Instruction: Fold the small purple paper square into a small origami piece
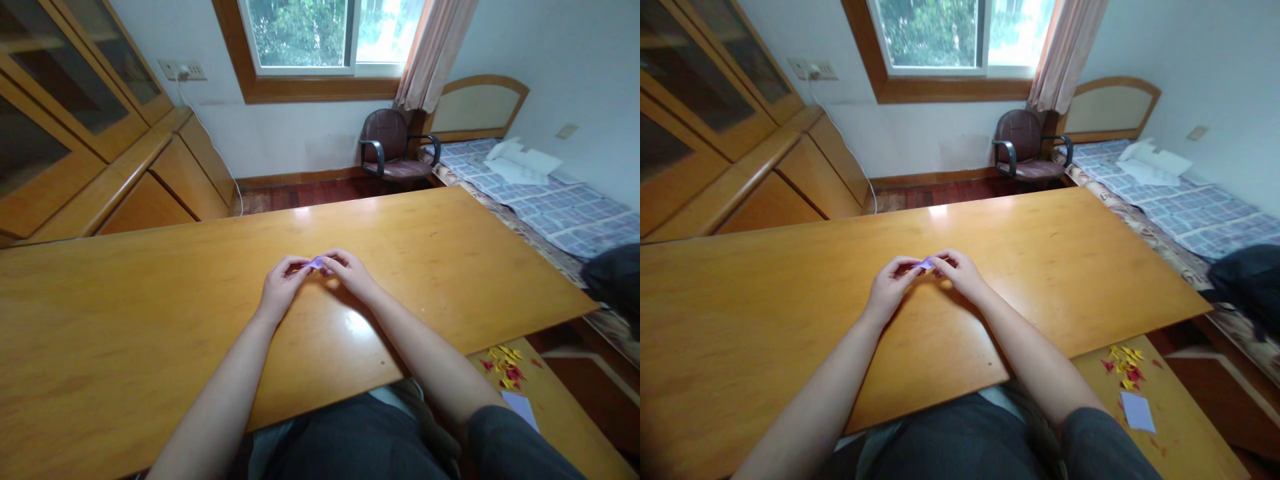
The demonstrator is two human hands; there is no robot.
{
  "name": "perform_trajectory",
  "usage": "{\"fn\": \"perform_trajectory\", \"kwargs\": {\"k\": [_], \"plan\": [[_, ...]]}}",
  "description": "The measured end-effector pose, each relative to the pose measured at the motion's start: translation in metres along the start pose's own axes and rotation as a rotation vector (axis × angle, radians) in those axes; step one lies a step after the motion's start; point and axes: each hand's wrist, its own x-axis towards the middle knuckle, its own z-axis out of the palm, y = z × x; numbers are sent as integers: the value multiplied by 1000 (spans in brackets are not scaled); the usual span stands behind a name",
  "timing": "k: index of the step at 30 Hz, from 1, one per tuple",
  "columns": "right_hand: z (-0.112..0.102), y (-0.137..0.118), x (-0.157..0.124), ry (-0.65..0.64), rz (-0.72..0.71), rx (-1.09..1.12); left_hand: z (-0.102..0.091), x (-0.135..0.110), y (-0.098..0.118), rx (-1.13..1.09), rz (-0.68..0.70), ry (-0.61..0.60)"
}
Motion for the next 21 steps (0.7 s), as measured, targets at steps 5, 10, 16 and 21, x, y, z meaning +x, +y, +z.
{"fn": "perform_trajectory", "kwargs": {"k": [5,10,16,21], "plan": [[0,2,0,-1,-7,34,0,2,-6,-115,-91,19],[1,2,0,-3,-26,3,2,2,-11,-233,-158,-6],[2,3,0,24,-29,-9,2,2,-5,-372,-243,14],[2,11,-1,-46,-1,8,-1,4,-4,-458,-262,39]]}}
